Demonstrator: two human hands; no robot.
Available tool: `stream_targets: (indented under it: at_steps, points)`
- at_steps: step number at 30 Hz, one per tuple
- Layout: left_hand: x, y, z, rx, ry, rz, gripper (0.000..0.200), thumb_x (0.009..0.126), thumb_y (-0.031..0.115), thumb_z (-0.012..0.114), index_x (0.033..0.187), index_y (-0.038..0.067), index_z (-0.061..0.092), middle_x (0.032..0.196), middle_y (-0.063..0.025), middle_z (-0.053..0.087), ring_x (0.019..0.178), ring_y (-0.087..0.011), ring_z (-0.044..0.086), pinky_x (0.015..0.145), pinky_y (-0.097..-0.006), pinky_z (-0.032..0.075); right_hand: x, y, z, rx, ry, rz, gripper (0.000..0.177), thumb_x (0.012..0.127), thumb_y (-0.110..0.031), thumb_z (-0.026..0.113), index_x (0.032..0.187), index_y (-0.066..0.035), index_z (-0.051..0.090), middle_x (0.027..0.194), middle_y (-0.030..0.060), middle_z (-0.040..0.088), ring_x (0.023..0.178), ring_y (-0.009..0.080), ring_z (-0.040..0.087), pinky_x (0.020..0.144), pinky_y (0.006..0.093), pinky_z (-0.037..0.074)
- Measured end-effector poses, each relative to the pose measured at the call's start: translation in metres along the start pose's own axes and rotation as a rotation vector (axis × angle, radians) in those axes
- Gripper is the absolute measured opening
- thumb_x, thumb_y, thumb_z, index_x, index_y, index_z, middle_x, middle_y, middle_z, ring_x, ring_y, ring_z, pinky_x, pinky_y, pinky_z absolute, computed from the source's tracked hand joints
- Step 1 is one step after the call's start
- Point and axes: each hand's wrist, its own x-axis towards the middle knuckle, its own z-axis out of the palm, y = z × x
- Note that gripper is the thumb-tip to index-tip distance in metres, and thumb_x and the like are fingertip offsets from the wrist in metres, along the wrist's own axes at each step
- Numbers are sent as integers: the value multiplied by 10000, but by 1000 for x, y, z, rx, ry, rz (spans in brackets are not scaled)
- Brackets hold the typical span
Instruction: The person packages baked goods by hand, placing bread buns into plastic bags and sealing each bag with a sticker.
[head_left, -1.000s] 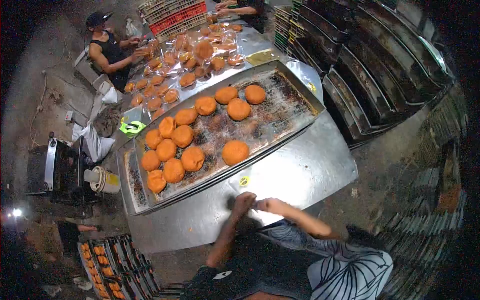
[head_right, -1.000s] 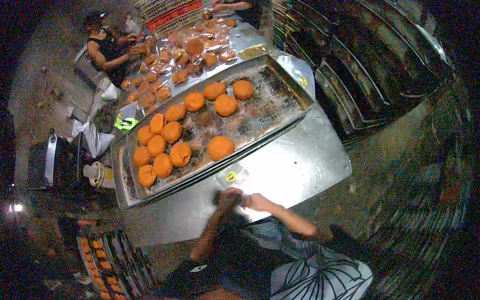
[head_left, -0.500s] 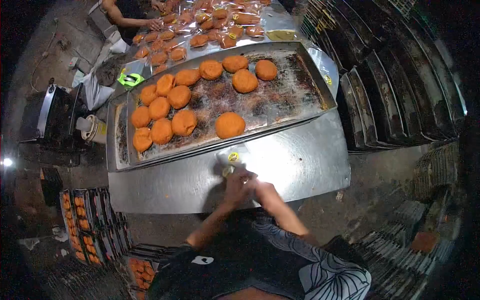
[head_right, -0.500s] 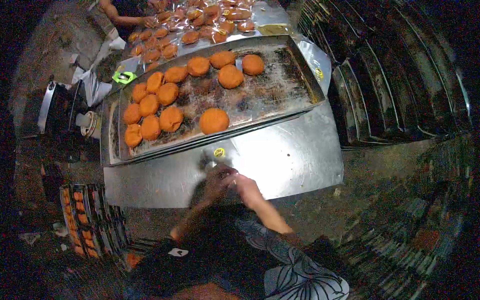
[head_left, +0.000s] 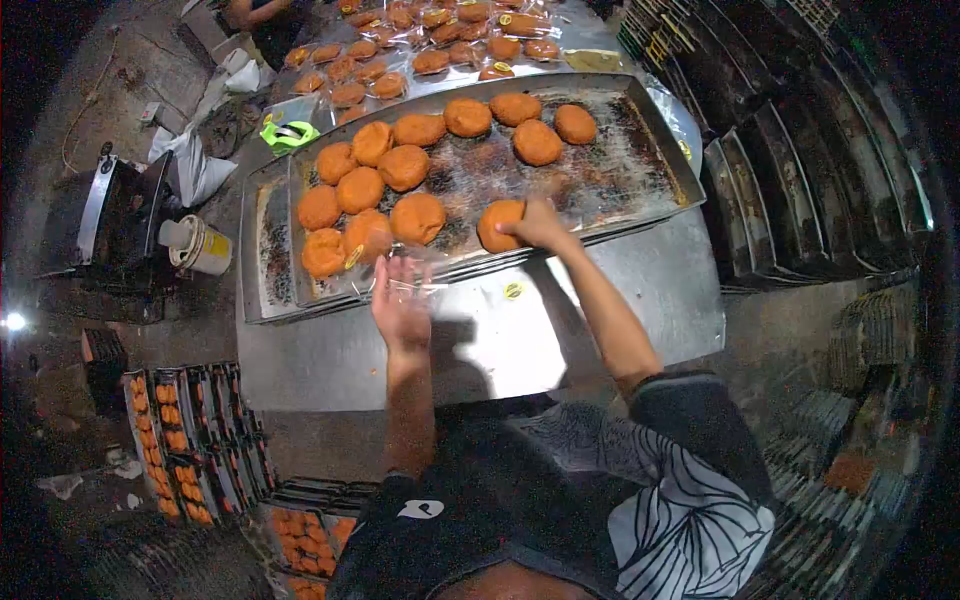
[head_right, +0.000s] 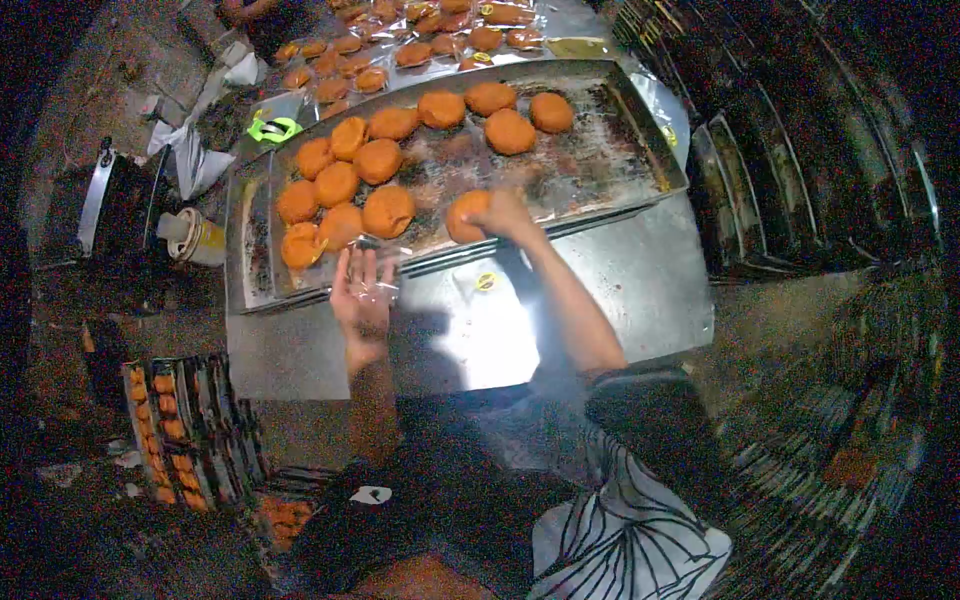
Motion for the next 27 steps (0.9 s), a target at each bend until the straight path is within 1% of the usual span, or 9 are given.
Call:
stream_targets:
  at_steps: [4,6,7,13,17,18,21,23,27]
  points:
    - [7,19,8,-246,43,105,438,794,161,451,1195,55,310,1106,-113,410,1068,-276,416,918,-504,339,-55,-58,-20,563,390,10,505,520,-148,786,803,-52,379,805,115,542,768,200,556,657,307,474]
    - [7,4,19,-291,-95,136,511,811,121,394,1275,52,191,1228,-150,334,1112,-323,380,932,-488,328,-95,-129,-43,1015,308,-157,577,532,-153,780,973,-26,430,1008,110,499,931,191,507,775,304,441]
    - [-4,-13,29,-131,-461,397,488,823,83,351,1276,44,176,1244,-169,336,1106,-345,385,933,-462,332,-91,-127,-41,521,476,-313,644,552,-146,770,1078,-13,422,1079,92,471,1005,184,463,824,290,412]
    - [-27,-31,56,-112,-422,-20,457,846,138,373,1262,35,213,1147,-205,425,1064,-355,425,913,-441,346,-137,-119,-39,877,399,-9,476,604,-120,739,1003,35,532,942,111,565,902,178,528,807,285,424]
    - [-44,-45,46,-94,-438,-140,494,813,192,418,1254,50,246,1126,-163,448,1006,-298,471,884,-404,369,-130,-126,-22,941,864,60,738,604,-97,730,1203,12,312,1118,163,449,1052,212,436,874,298,376]
    - [-49,-49,43,-88,-439,-175,503,805,205,429,1252,54,254,1120,-153,454,992,-283,483,877,-395,374,-138,-114,-14,729,767,5,834,584,-69,736,1239,-2,223,1157,177,407,1082,221,409,900,305,357]
    - [-44,-68,18,-89,-549,-196,528,761,154,456,1245,47,274,1110,-141,463,994,-259,486,870,-386,378,-156,-95,1,885,639,-24,780,588,-66,731,1215,5,273,1123,171,441,1043,220,447,882,296,376]
    - [-45,-115,-24,-274,-469,-400,470,793,188,447,1215,33,312,1103,-139,463,998,-241,477,861,-359,385,-143,-104,-12,1256,485,81,548,687,-111,674,1145,7,399,1049,109,502,957,169,501,811,261,418]
    - [-13,-154,-122,-662,-308,-736,393,856,256,428,1155,4,387,1091,-134,464,1008,-205,460,844,-305,400,-135,-81,14,1012,383,-56,373,791,-75,530,1153,-30,451,965,95,555,794,128,551,676,240,456]
